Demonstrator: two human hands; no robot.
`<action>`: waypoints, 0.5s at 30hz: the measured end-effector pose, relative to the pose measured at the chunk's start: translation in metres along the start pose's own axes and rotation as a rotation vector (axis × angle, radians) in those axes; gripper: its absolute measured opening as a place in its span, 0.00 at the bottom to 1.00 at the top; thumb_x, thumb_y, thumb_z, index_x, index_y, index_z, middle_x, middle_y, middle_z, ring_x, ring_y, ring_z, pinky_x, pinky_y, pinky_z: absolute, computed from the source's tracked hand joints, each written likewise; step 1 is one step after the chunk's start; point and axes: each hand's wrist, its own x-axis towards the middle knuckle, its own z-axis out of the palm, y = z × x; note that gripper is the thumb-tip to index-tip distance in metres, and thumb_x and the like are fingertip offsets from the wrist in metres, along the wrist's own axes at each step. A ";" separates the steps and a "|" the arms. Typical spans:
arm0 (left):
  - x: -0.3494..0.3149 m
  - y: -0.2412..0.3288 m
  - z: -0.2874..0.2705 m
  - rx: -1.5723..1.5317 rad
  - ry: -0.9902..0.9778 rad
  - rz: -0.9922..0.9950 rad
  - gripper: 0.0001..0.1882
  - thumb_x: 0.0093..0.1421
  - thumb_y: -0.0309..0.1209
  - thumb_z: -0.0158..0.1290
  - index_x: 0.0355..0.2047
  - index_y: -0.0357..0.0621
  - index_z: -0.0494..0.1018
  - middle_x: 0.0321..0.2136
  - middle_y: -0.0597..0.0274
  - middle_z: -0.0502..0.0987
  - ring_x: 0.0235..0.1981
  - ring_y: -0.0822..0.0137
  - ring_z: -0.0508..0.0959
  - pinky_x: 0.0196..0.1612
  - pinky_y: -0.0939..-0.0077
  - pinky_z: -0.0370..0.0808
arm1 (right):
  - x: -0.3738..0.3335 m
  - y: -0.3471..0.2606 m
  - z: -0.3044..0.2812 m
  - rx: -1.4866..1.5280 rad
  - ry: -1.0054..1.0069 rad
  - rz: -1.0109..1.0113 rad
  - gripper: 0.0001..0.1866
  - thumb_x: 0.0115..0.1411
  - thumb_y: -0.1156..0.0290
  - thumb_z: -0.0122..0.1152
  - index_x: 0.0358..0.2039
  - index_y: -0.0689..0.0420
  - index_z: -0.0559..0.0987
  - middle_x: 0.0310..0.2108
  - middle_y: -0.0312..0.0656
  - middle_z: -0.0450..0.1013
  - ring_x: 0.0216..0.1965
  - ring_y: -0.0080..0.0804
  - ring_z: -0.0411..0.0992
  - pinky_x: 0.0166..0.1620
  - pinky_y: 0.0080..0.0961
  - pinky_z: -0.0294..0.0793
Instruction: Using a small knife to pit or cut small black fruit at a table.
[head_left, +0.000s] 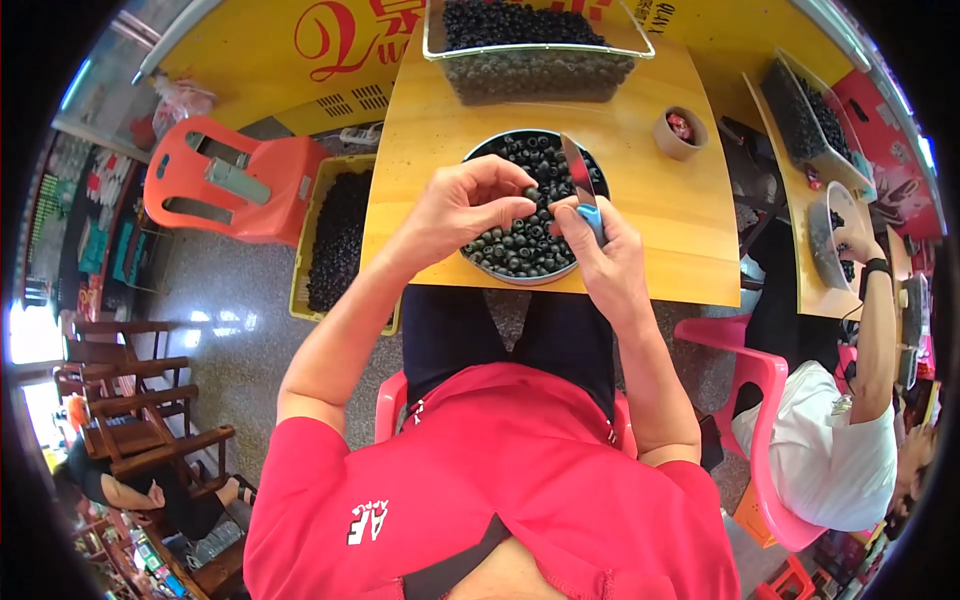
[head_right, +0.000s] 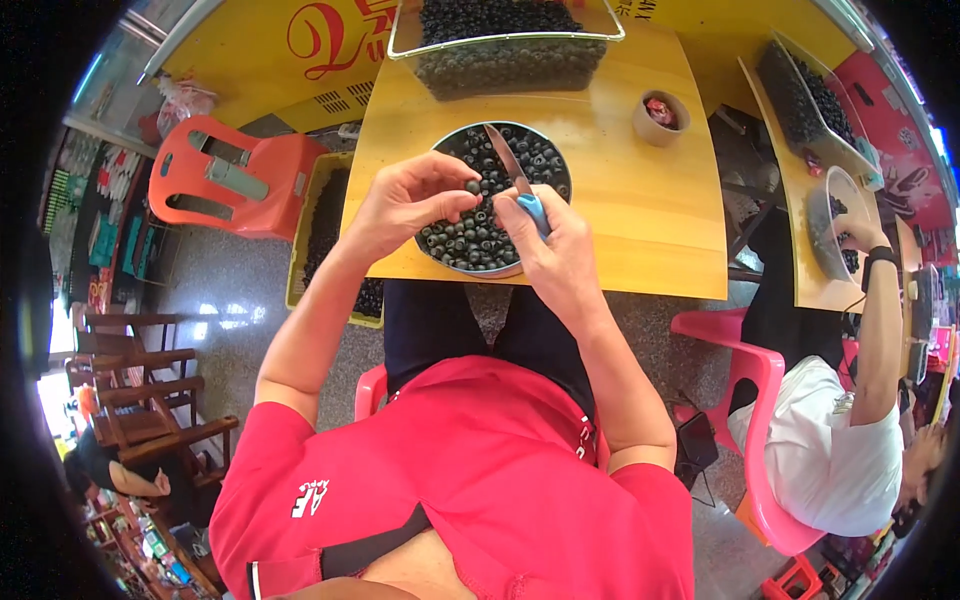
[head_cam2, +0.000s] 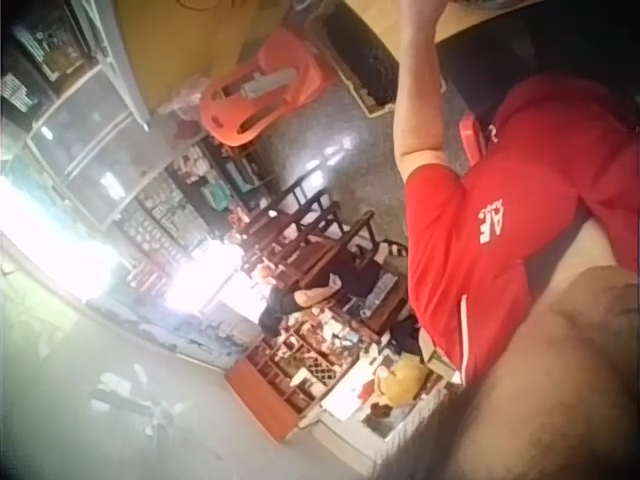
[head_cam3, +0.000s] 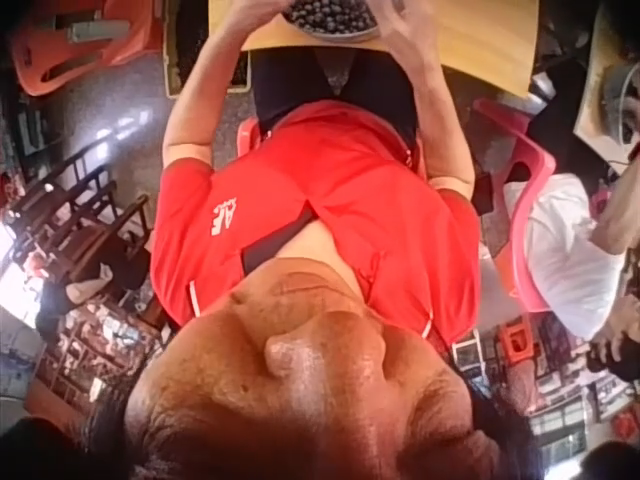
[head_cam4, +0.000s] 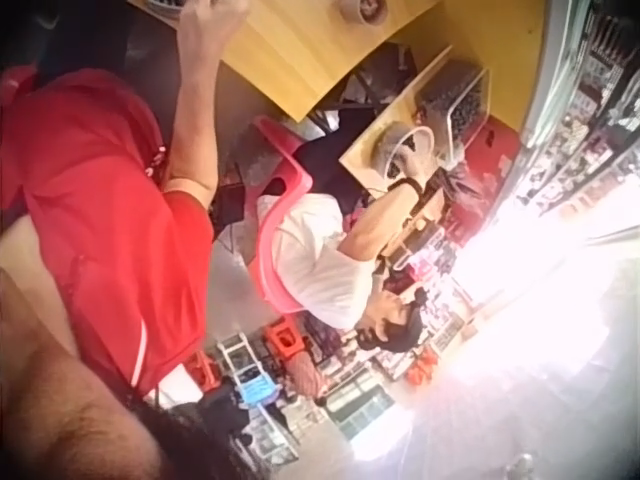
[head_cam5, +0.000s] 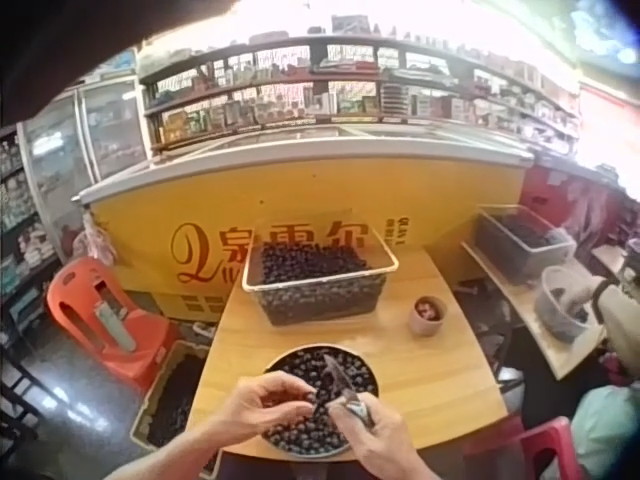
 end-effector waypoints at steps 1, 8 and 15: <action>-0.001 -0.001 0.003 -0.043 0.002 0.005 0.11 0.59 0.24 0.57 0.43 0.36 0.75 0.33 0.66 0.77 0.31 0.78 0.75 0.35 0.85 0.73 | 0.001 -0.003 0.001 0.080 -0.006 0.019 0.10 0.64 0.66 0.57 0.37 0.60 0.78 0.27 0.32 0.73 0.25 0.15 0.66 0.29 0.14 0.64; -0.006 0.002 0.016 0.057 -0.028 0.055 0.10 0.62 0.25 0.53 0.43 0.35 0.74 0.31 0.66 0.72 0.30 0.78 0.73 0.34 0.84 0.72 | 0.006 -0.011 0.005 0.229 0.061 0.077 0.08 0.61 0.68 0.62 0.35 0.60 0.77 0.27 0.27 0.71 0.28 0.11 0.65 0.31 0.12 0.64; -0.009 -0.007 0.031 0.171 0.072 0.171 0.09 0.64 0.27 0.51 0.42 0.34 0.73 0.30 0.66 0.74 0.28 0.78 0.73 0.31 0.84 0.71 | 0.006 -0.006 0.006 0.385 0.036 0.157 0.10 0.60 0.67 0.64 0.38 0.58 0.78 0.23 0.28 0.71 0.17 0.10 0.59 0.19 0.10 0.54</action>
